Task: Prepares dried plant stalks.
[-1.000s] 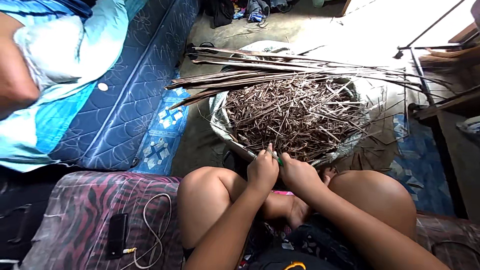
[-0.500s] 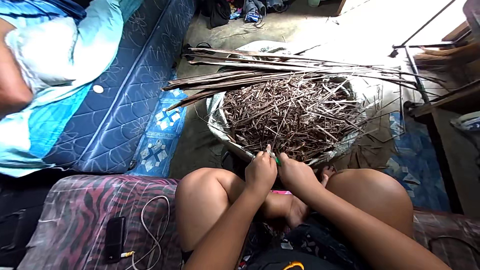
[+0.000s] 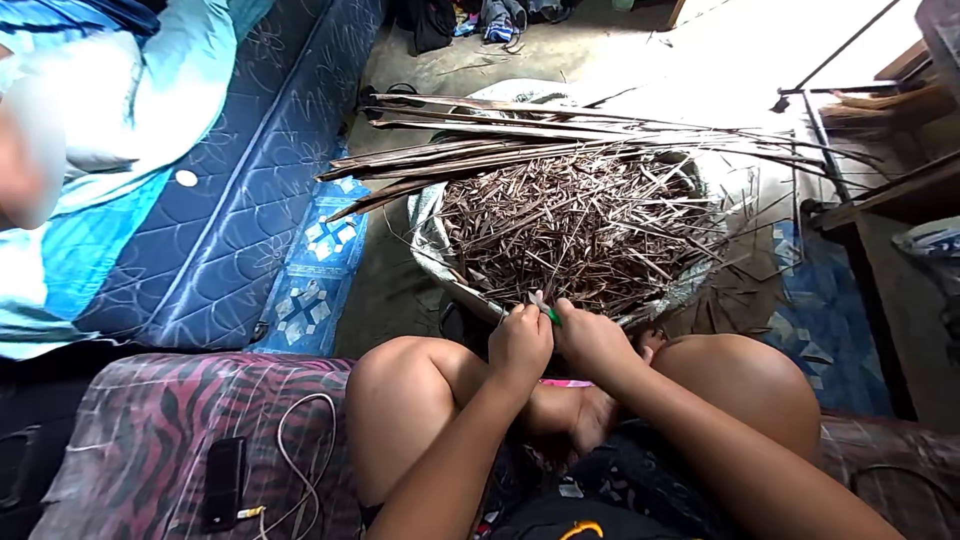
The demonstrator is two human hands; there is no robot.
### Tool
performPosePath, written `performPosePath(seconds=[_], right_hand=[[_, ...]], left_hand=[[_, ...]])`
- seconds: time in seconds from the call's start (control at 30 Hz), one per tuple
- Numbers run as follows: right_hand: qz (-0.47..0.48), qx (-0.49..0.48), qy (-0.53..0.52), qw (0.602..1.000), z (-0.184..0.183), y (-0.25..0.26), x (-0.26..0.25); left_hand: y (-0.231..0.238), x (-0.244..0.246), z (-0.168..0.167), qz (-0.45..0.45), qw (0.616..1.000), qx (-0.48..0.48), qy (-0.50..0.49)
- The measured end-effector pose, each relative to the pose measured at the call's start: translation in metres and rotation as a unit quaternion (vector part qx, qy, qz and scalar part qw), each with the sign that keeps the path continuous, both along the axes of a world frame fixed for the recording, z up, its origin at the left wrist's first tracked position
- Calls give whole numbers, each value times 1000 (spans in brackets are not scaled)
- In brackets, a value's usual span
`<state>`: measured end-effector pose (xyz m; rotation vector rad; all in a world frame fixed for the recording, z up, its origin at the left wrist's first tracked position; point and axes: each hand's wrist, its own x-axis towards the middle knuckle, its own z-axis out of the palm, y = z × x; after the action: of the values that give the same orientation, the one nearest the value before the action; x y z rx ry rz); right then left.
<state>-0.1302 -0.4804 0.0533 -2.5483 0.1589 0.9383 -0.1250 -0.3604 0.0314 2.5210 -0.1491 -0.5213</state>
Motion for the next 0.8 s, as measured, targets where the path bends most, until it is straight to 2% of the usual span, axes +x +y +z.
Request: performPosePath(seconds=[0.13, 0.27, 0.37, 0.47, 0.63, 0.8], right_hand=[[-27, -77, -43, 996, -15, -2, 20], [-46, -99, -111, 988, -16, 2, 19], [-70, -106, -84, 988, -21, -5, 25], [-127, -104, -56, 985, -22, -31, 42], [-153, -25, -89, 984, -17, -41, 35], [-89, 109, -79, 987, -13, -34, 16]], left_hand=[[-1, 1, -2, 1, 1000, -11, -9], [0, 3, -1, 12, 998, -34, -53], [2, -1, -6, 2, 998, -49, -41], [3, -6, -9, -2, 997, -67, -29], [8, 2, -1, -6, 994, -82, 72], [10, 5, 4, -30, 983, -88, 161]])
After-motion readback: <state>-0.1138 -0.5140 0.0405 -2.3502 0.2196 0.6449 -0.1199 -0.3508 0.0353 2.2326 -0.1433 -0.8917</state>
